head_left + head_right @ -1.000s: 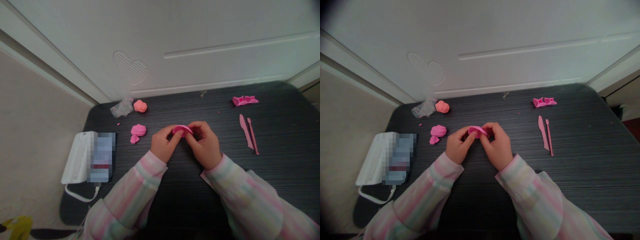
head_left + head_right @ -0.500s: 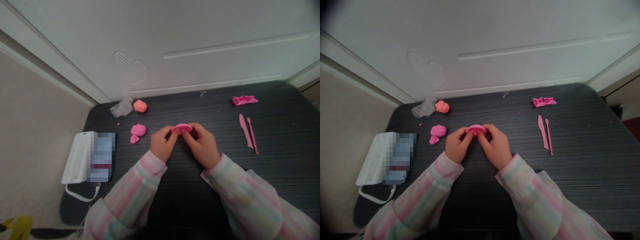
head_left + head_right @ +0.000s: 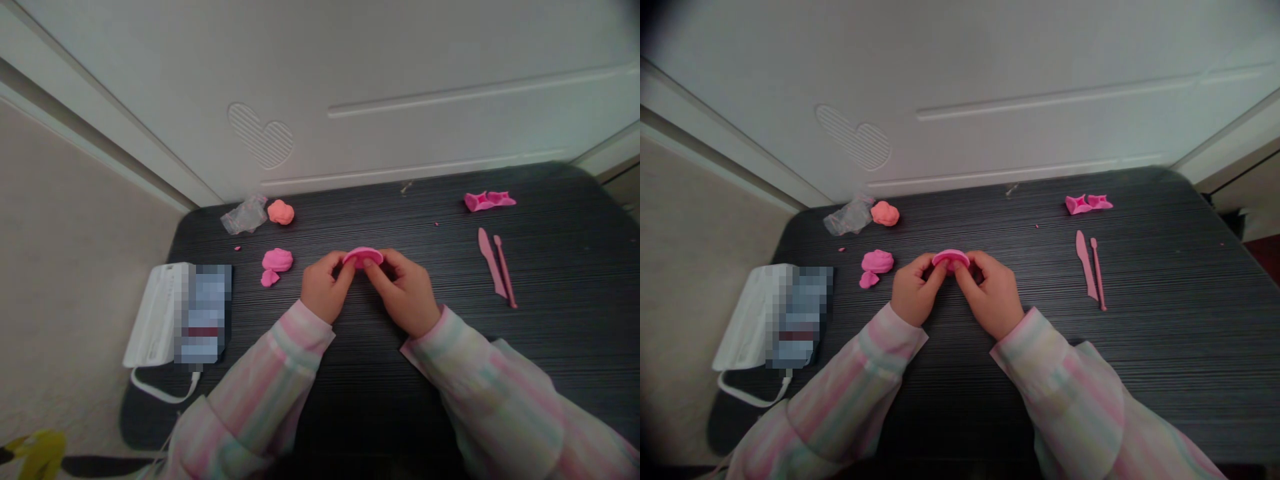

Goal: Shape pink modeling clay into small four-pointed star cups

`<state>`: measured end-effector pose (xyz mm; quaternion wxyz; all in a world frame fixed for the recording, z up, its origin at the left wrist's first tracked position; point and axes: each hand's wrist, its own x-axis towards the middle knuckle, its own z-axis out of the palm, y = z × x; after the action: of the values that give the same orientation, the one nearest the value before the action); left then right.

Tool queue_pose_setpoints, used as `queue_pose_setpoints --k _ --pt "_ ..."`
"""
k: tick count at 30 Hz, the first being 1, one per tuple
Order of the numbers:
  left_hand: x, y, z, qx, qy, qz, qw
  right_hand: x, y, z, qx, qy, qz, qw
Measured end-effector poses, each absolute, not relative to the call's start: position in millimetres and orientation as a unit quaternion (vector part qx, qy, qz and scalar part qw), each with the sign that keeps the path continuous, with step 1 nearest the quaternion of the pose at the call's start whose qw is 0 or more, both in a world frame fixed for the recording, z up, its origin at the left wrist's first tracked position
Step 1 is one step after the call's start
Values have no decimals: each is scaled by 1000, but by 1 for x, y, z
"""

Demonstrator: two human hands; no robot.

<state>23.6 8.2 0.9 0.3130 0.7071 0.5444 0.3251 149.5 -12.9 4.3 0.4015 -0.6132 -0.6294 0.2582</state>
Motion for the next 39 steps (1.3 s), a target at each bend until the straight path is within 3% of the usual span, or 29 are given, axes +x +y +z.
queue_pose_setpoints --k 11,19,32,39 --pt "24 7 -2 659 524 404 358 150 -13 3 -639 -655 179 362" --pt "23 7 -2 673 549 404 287 149 -14 4 -620 -682 192 337" --pt "24 6 -2 685 524 407 301 149 -13 2 -614 -695 169 335" --pt "24 7 -1 701 527 397 270 150 -14 2 -602 -660 181 411"
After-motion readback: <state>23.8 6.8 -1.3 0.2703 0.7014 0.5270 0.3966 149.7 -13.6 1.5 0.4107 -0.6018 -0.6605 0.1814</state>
